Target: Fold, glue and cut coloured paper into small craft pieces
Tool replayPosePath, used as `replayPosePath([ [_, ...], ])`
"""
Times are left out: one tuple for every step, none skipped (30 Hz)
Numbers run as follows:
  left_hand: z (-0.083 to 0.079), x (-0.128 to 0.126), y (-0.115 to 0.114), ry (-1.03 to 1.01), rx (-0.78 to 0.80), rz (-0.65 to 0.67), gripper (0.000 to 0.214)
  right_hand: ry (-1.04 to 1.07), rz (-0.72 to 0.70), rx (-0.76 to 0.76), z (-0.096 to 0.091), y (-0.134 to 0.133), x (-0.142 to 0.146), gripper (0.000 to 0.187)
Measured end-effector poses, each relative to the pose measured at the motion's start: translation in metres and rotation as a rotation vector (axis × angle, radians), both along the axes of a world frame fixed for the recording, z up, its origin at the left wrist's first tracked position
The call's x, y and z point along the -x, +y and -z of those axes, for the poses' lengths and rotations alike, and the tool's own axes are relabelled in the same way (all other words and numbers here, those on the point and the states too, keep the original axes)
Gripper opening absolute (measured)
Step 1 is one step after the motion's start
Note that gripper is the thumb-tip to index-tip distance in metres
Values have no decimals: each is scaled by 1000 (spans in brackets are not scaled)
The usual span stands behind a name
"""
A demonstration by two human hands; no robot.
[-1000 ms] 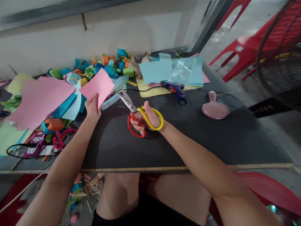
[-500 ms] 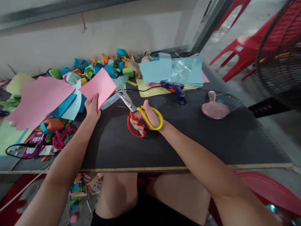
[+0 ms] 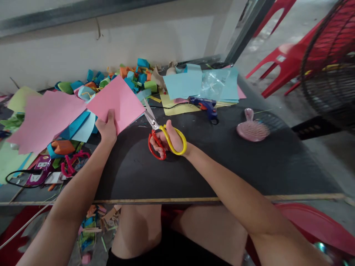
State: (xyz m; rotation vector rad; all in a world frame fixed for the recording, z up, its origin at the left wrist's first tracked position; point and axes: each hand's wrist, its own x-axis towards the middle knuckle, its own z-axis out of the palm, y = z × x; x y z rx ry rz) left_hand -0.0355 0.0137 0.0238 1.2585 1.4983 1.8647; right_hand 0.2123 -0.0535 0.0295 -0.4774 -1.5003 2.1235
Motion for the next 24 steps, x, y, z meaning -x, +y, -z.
replayPosePath([
  [-1, 0, 0, 6, -15, -12, 32, 11, 20, -13, 2, -1, 1, 98],
  [-1, 0, 0, 10, -29, -20, 31, 27, 32, -25, 4, -1, 2, 99],
  [-1, -1, -1, 12, -39, -24, 30, 44, 33, -33, 5, -2, 3, 100],
  [-1, -1, -1, 13, -43, -25, 29, 58, 26, -38, 6, -2, 3, 101],
  [-2, -1, -1, 14, -45, -23, 29, 68, 20, -39, 7, -2, 3, 102],
  [-2, -2, -2, 13, -45, -21, 29, 71, 13, -40, 7, -2, 3, 103],
  [-3, -3, -3, 8, -45, -18, 29, 65, 16, -41, 6, -3, 2, 104],
  [-3, -5, -5, 2, -47, -15, 29, 53, 22, -42, 4, -3, 1, 103],
  [-4, -6, -6, -4, -47, -10, 28, 38, 30, -45, 2, -3, 0, 103],
  [-5, -8, -8, -10, -47, -3, 28, 22, 31, -50, -1, -3, -1, 103],
  [-6, -10, -10, -15, -47, 7, 28, 11, 25, -58, -3, -3, -2, 102],
  [-6, -12, -11, -19, -45, 18, 28, 4, 17, -64, -4, -3, -3, 103],
  [-7, -14, -12, -22, -42, 30, 29, 6, 9, -72, -5, -3, -3, 103],
  [-7, -16, -13, -24, -39, 41, 30, 18, 0, -80, -5, -2, -4, 104],
  [-7, -17, -14, -26, -35, 49, 31, 40, -4, -86, -5, -2, -4, 104],
  [-7, -17, -14, -28, -31, 55, 32, 67, -4, -90, -4, -1, -3, 103],
  [-6, -17, -14, -28, -28, 58, 33, 96, -8, -91, -2, 0, -3, 102],
  [-6, -17, -13, -28, -28, 55, 33, 122, -21, -89, -1, 1, -2, 101],
  [-5, -17, -13, -25, -29, 47, 33, 143, -44, -83, 0, 2, -2, 100],
  [-4, -16, -12, -22, -31, 35, 33, 158, -74, -73, 1, 2, -2, 99],
  [-4, -16, -12, -18, -33, 21, 32, 170, -108, -61, 1, 3, -1, 100],
  [-3, -15, -12, -14, -33, 11, 32, 178, -138, -48, 1, 3, -1, 100],
  [-2, -15, -12, -11, -32, 8, 32, 183, -155, -36, 1, 3, -1, 101],
  [-1, -15, -11, -6, -31, 9, 33, 185, -153, -27, 1, 3, -1, 101],
])
